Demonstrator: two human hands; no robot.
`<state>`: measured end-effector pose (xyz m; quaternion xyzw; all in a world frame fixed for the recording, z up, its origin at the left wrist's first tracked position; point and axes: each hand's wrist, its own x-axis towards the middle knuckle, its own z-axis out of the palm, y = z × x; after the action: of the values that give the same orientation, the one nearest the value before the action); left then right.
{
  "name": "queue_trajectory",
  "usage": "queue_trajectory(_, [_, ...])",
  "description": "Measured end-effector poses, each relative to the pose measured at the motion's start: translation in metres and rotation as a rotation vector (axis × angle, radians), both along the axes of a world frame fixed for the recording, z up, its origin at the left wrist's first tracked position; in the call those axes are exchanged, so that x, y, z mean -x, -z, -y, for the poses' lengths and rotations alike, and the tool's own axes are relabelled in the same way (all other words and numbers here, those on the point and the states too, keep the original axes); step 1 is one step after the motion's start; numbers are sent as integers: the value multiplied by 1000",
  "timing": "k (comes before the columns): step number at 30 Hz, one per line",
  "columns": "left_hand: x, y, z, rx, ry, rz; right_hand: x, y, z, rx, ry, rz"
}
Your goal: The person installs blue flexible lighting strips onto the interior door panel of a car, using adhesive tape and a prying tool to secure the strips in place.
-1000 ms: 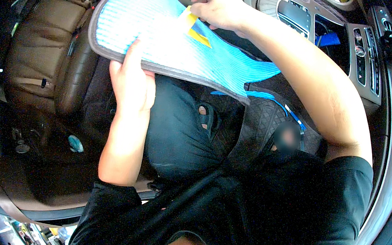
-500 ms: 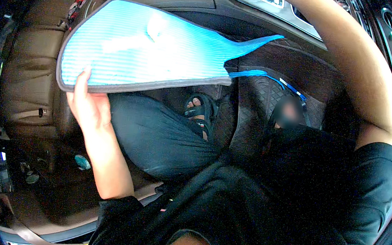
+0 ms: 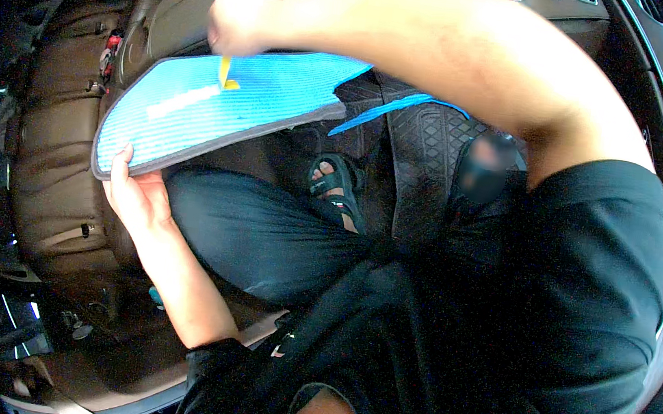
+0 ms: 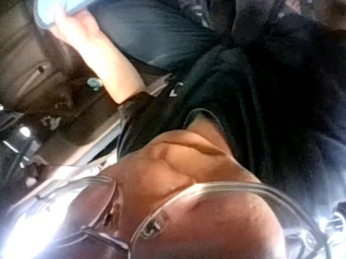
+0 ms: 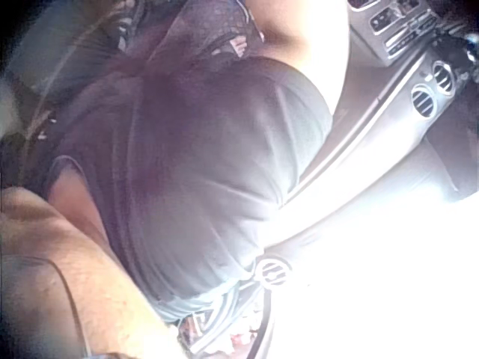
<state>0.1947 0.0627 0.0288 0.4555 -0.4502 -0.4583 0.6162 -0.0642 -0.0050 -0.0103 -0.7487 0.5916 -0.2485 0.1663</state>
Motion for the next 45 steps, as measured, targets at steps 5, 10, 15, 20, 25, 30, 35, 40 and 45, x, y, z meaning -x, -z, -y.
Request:
queue_trajectory(5, [-19, 6, 19, 7, 117, 200, 103, -43, -71, 296, 77, -520])
queue_trajectory(10, [-60, 20, 38, -91, 145, 261, 175, 6, -136, 2, 114, -437])
queue_trajectory(15, [-102, 61, 55, -10, 428, 83, 165, 54, -139, -850, -236, -489])
queue_trajectory(20, [-138, 97, 57, -18, 410, 242, 166, 70, -122, -979, -224, -532])
queue_trajectory(25, [-198, 164, 100, 68, 252, 667, 179, 105, -145, -705, 22, -271])
queue_trajectory(30, [-176, 148, 161, 179, 75, 925, 181, 160, -167, -244, 173, -15])
queue_trajectory(35, [-141, 167, 242, 244, 168, 722, 173, 147, -154, -31, 326, 43])
queue_trajectory(40, [-136, 170, 260, 262, 149, 787, 159, 147, -123, 5, 134, -38])
queue_trajectory(45, [-137, 161, 257, 291, 133, 883, 150, 178, -96, -80, 138, -184])
